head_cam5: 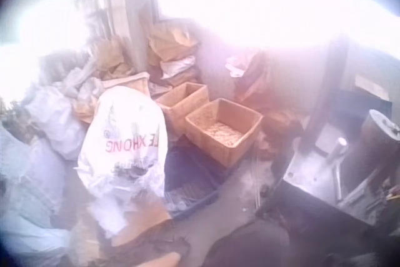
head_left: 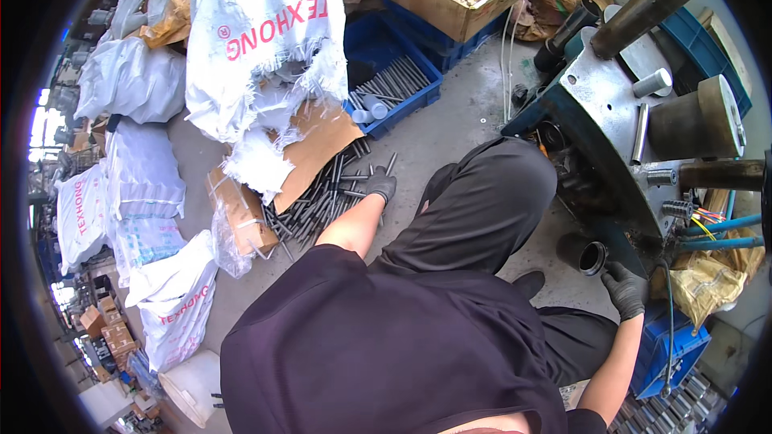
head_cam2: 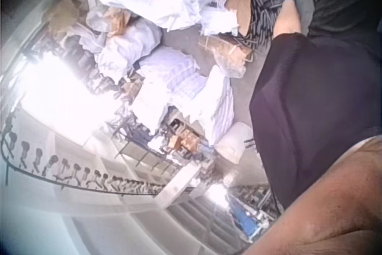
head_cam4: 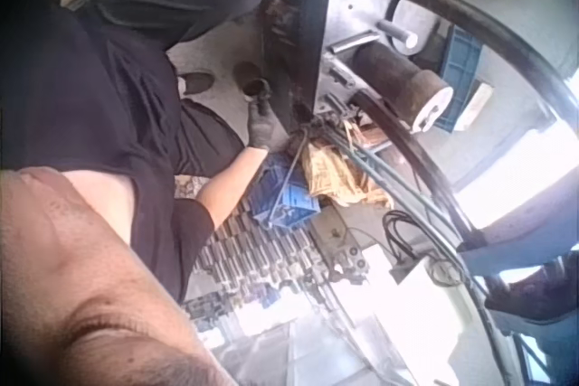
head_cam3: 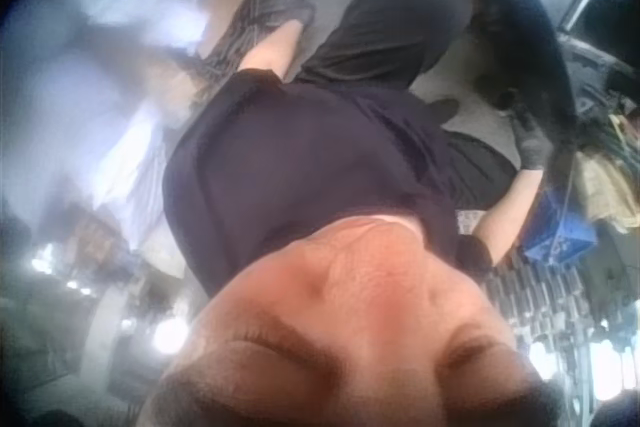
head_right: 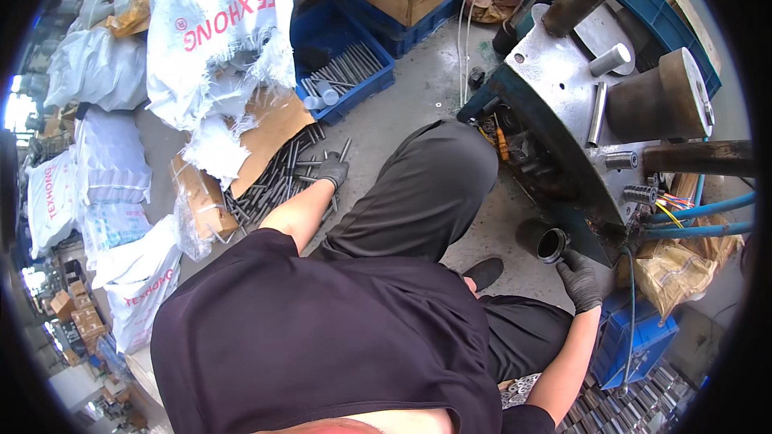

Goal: The recorder uses an industrial press and hand tools to assemble or process metal components in a workshop environment.

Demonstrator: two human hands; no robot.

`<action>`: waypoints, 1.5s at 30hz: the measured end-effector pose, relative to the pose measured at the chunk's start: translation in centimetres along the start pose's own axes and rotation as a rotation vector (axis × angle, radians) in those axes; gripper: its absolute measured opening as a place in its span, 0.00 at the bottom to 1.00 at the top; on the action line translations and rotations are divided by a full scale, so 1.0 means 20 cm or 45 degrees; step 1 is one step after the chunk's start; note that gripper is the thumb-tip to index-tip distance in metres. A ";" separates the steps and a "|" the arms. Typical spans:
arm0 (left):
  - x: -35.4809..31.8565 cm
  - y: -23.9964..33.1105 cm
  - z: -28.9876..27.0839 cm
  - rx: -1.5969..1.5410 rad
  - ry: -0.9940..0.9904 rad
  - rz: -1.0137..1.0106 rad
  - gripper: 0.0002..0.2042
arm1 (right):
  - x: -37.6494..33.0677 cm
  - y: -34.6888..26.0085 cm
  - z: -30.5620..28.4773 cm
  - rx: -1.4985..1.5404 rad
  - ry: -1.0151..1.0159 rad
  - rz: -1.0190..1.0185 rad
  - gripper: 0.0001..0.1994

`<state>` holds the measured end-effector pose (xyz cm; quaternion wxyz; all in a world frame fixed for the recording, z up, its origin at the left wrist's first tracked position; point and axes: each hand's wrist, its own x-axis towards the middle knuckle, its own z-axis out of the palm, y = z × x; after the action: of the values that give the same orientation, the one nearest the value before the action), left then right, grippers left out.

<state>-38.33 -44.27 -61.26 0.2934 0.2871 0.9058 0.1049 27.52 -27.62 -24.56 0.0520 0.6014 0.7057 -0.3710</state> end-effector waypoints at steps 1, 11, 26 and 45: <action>0.11 -0.15 -0.05 -0.070 -0.107 -0.087 0.22 | 0.05 -0.02 0.03 -0.009 -0.020 -0.042 0.18; 0.17 0.08 0.00 0.216 -0.337 -0.043 0.35 | -0.10 -0.03 0.00 -0.124 0.023 0.209 0.21; -0.14 1.28 -0.71 -2.079 -0.608 -0.403 0.04 | 0.00 -0.35 -0.32 0.227 0.682 -0.470 0.14; -1.32 2.58 -0.79 -1.407 -1.123 1.126 0.17 | 0.46 -0.26 -0.52 -0.196 1.780 -0.393 0.14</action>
<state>-6.52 -17.96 -17.50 0.6517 0.4458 0.3295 0.5177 24.26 -14.15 -19.48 -0.4227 0.5863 0.6749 0.1485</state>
